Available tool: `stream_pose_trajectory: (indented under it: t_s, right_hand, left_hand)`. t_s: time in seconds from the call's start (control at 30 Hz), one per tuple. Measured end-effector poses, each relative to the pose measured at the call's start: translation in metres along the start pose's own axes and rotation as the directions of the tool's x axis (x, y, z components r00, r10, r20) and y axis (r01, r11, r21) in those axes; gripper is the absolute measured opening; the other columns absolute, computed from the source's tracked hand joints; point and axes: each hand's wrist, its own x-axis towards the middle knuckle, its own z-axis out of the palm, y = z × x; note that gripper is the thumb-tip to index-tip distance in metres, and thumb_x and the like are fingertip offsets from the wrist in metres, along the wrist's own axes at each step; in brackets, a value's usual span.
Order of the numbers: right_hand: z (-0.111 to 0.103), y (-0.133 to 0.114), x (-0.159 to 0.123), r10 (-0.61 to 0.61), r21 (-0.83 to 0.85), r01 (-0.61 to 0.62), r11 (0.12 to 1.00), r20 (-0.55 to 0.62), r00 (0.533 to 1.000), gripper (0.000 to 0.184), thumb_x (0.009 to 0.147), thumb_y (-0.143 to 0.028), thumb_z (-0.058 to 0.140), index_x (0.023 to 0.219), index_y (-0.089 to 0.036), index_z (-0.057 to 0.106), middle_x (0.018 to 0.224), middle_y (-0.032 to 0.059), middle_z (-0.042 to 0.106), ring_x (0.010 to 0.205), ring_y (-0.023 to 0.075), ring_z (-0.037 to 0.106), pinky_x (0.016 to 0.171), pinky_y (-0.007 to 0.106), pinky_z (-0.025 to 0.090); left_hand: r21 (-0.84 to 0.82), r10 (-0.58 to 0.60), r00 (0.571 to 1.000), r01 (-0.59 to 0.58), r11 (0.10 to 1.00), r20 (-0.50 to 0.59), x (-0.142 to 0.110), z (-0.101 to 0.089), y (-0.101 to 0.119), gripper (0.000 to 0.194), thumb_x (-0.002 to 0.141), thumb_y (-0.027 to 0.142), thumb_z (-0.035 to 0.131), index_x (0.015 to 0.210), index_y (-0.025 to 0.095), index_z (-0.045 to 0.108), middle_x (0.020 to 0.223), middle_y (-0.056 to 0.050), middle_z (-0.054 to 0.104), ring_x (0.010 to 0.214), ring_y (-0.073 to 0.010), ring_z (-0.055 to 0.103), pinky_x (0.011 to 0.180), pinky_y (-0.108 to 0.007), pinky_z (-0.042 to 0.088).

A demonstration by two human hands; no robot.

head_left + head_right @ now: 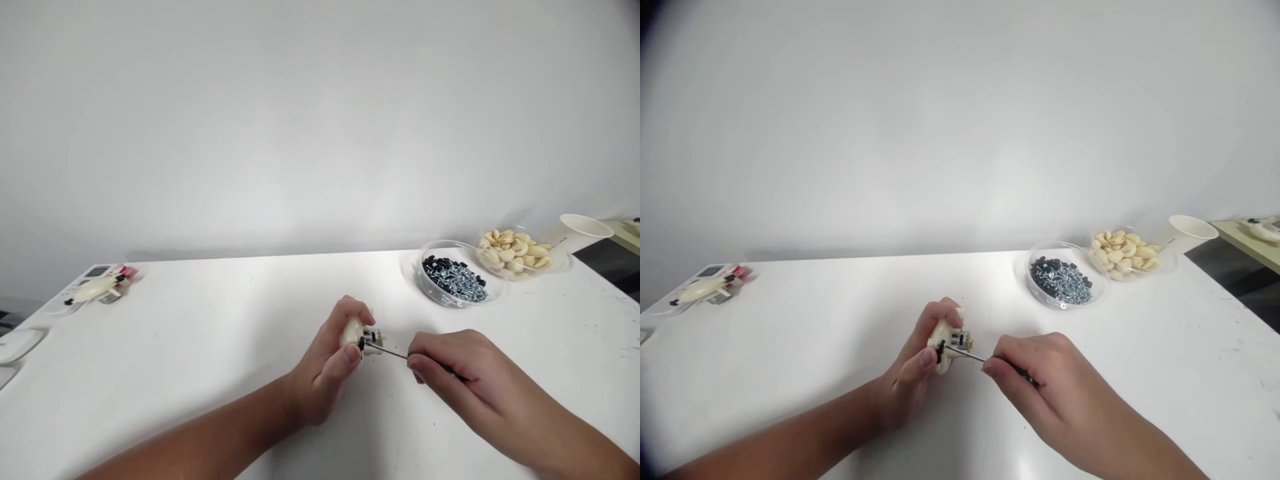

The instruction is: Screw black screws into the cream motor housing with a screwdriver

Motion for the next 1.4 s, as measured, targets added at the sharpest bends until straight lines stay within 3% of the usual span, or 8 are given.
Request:
stream_pose_trajectory:
  t_s: [0.2,0.33,0.47,0.6,0.77,0.9,1.2,1.4]
  right_hand:
    - [-0.0042,0.0005,-0.003,-0.041,-0.16,0.03,0.987,-0.062,0.997,0.037,0.11,-0.043,0.051,0.08,-0.021,0.056,0.064,-0.0038,0.049,0.057,0.0118,0.045,0.054,0.027,0.032]
    - [-0.0041,-0.0025,-0.003,-0.178,-0.251,0.128,0.959,-0.187,0.966,0.027,0.107,-0.041,0.057,0.089,-0.021,0.065,0.067,-0.0012,0.06,0.057,0.0132,0.053,0.052,0.026,0.035]
    - [-0.0025,0.0007,-0.0017,-0.283,-0.32,0.2,0.926,-0.239,0.929,0.021,0.105,-0.037,0.063,0.09,-0.022,0.064,0.068,-0.0021,0.06,0.056,0.0127,0.051,0.053,0.026,0.037]
    - [0.0013,0.0022,-0.0036,-0.197,-0.271,0.123,0.955,-0.265,0.944,0.024,0.104,-0.037,0.065,0.088,-0.022,0.056,0.069,-0.0044,0.055,0.056,0.0112,0.046,0.053,0.025,0.036]
    - [0.0009,-0.0048,-0.0051,-0.042,-0.077,0.028,0.997,-0.183,0.982,0.036,0.108,-0.042,0.053,0.079,-0.021,0.052,0.066,-0.0039,0.047,0.058,0.0116,0.046,0.053,0.026,0.034]
    - [-0.0005,-0.0042,-0.003,-0.066,-0.027,0.062,0.998,-0.204,0.977,0.041,0.111,-0.038,0.049,0.074,-0.02,0.053,0.064,-0.0028,0.047,0.058,0.0118,0.046,0.054,0.027,0.034]
    - [-0.001,0.0034,-0.0012,-0.215,-0.242,0.147,0.959,-0.284,0.934,0.022,0.106,-0.038,0.062,0.091,-0.023,0.066,0.07,-0.0027,0.062,0.057,0.0118,0.052,0.053,0.025,0.037]
    - [-0.0015,0.0031,0.0016,-0.306,-0.307,0.208,0.929,-0.317,0.898,0.02,0.103,-0.038,0.067,0.09,-0.023,0.065,0.067,-0.0039,0.06,0.054,0.0114,0.048,0.052,0.025,0.038]
  left_hand:
    - [0.016,-0.016,1.0,0.016,1.0,0.0,0.0003,0.0009,0.0019,0.039,0.104,0.058,0.04,0.122,0.024,0.046,0.101,-0.004,0.042,0.086,-0.0189,0.041,0.078,-0.036,0.036]
    - [-0.006,-0.036,0.999,0.035,0.999,-0.031,0.0002,0.0028,0.0021,0.039,0.103,0.058,0.04,0.12,0.024,0.046,0.099,-0.004,0.042,0.085,-0.0194,0.041,0.079,-0.036,0.037]
    - [-0.005,-0.031,0.999,0.031,0.999,-0.015,0.0,0.0027,0.0019,0.039,0.102,0.058,0.041,0.121,0.024,0.047,0.1,-0.004,0.042,0.084,-0.0191,0.04,0.078,-0.036,0.036]
    - [0.017,-0.034,0.999,0.034,0.999,-0.002,-0.0001,0.0005,0.0035,0.037,0.104,0.056,0.041,0.122,0.024,0.046,0.103,-0.004,0.041,0.087,-0.0192,0.041,0.079,-0.036,0.036]
    - [0.068,0.004,0.999,-0.007,0.998,0.042,0.0005,-0.0029,0.005,0.037,0.104,0.055,0.04,0.125,0.024,0.045,0.106,-0.005,0.041,0.088,-0.0194,0.042,0.081,-0.037,0.036]
    - [0.085,0.026,0.998,-0.031,0.996,0.059,0.0002,-0.0033,0.0056,0.038,0.104,0.055,0.039,0.125,0.024,0.046,0.108,-0.006,0.041,0.092,-0.021,0.042,0.083,-0.038,0.036]
    - [-0.039,-0.04,0.999,0.04,0.998,0.006,-0.0012,0.0009,0.0033,0.039,0.103,0.056,0.041,0.125,0.025,0.044,0.095,-0.003,0.039,0.085,-0.0199,0.038,0.079,-0.036,0.032]
    - [-0.046,-0.064,0.998,0.065,0.997,0.01,-0.0011,0.0006,0.0043,0.039,0.102,0.057,0.042,0.124,0.025,0.044,0.097,-0.003,0.04,0.084,-0.0196,0.037,0.079,-0.035,0.032]
